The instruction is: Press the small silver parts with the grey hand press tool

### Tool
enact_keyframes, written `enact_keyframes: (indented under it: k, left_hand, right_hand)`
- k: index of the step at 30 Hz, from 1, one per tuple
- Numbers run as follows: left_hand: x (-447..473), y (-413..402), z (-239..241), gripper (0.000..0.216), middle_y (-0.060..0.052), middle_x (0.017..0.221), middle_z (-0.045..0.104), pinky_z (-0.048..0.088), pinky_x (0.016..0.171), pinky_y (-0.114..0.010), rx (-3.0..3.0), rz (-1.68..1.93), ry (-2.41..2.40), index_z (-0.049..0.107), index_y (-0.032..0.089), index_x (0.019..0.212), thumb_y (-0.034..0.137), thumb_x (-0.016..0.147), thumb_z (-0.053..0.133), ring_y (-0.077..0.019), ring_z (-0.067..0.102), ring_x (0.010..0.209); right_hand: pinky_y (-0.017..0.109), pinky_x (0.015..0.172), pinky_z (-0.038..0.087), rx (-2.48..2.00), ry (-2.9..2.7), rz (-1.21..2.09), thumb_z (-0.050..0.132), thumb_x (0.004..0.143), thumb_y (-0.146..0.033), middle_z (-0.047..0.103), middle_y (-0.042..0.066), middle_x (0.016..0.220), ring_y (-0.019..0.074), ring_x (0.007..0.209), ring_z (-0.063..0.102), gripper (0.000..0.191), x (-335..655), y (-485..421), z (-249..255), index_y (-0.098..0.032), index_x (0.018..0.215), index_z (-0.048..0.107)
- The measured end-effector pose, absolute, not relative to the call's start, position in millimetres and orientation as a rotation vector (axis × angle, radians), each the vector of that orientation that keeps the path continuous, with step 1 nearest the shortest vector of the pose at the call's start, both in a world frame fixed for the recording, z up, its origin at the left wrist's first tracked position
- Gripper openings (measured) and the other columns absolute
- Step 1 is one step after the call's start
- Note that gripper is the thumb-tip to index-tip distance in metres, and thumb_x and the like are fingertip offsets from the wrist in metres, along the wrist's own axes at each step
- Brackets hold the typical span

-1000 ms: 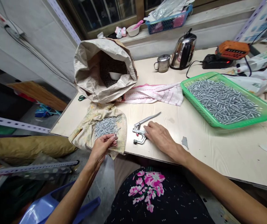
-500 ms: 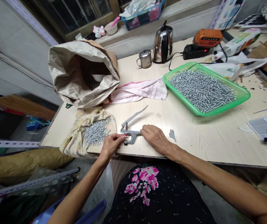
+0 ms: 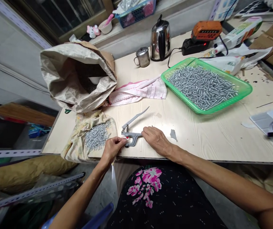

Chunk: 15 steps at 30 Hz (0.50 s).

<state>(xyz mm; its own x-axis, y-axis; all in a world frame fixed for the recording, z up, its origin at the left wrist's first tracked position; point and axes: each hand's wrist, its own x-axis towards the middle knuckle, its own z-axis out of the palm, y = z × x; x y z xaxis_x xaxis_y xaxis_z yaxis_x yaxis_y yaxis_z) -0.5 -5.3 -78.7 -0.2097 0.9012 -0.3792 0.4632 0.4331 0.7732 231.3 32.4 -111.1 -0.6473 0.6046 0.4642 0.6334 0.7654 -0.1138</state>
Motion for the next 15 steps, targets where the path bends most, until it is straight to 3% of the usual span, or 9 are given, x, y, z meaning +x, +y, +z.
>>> enact_keyframes:
  k: [9,15]
  left_hand:
    - [-10,14,-82,0.031,0.005,0.043,0.045,0.025,0.044,-0.021,1.262,0.311,1.753,0.068,0.014,0.061,0.044,0.067,0.065,-0.0072,0.036,0.041]
    - [-13,18,-80,0.035,0.004,0.040,0.045,0.027,0.043,-0.022,1.303,0.278,1.709,0.060,0.016,0.049,0.045,0.067,0.067,-0.0089,0.040,0.040]
  right_hand:
    - [0.031,0.064,0.032,-0.943,-2.521,0.010,0.037,0.097,-0.007,0.054,0.005,0.078,0.0172,0.068,0.041,0.028,231,35,-114,-0.016,0.078,0.055]
    - [0.032,0.066,0.034,-1.002,-2.572,0.193,0.040,0.098,-0.013,0.057,0.006,0.083,0.0185,0.073,0.046,0.024,231,39,-112,-0.018,0.082,0.058]
